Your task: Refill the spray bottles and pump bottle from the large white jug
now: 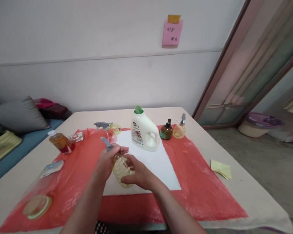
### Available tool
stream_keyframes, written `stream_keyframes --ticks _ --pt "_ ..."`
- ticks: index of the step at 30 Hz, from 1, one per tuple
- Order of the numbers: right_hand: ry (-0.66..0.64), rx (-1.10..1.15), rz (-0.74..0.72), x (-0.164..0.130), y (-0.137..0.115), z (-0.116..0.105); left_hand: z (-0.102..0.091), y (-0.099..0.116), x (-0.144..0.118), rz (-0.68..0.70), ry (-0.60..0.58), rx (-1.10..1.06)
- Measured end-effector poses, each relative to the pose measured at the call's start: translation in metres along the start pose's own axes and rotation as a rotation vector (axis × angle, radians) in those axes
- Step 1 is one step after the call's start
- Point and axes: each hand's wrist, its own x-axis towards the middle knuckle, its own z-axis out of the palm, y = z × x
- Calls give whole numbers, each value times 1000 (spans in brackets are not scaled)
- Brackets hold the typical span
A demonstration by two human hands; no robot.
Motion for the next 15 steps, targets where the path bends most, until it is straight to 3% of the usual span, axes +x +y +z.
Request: stream_keyframes --ticks 3,8,12,15 --pt "206 -402 -83 2 -1 8 3 -5 2 99 123 -39" --pt "366 -813 -137 7 8 9 3 1 8 238 330 -217" --pt "494 -831 -61 8 22 -3 -16 17 17 329 554 -414" --pt "615 -678 6 13 29 -11 -33 27 19 376 716 -440"
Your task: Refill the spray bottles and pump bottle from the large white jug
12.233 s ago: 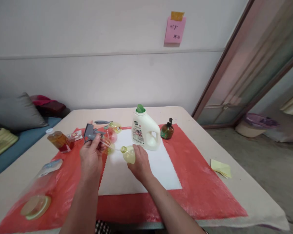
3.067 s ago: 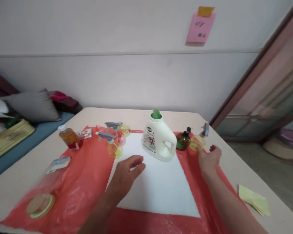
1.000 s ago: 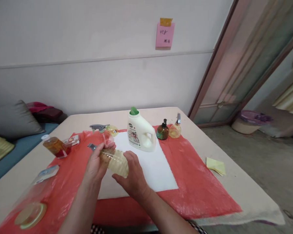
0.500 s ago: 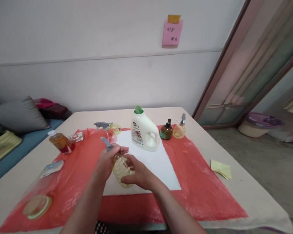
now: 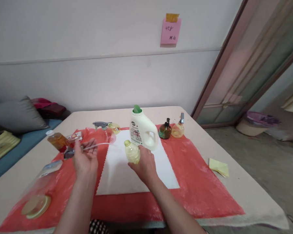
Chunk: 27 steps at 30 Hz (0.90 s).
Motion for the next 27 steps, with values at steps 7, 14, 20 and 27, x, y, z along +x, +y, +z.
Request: stream_keyframes --ticks 7,14,20,27 --pt "-28 346 90 8 3 42 -5 11 9 151 112 -7" --pt "-69 432 64 7 11 90 -3 12 7 42 104 -28" --pt "79 448 101 4 25 86 -2 16 8 -23 129 -45" --pt "397 406 209 46 38 45 2 20 10 -81 153 -97"
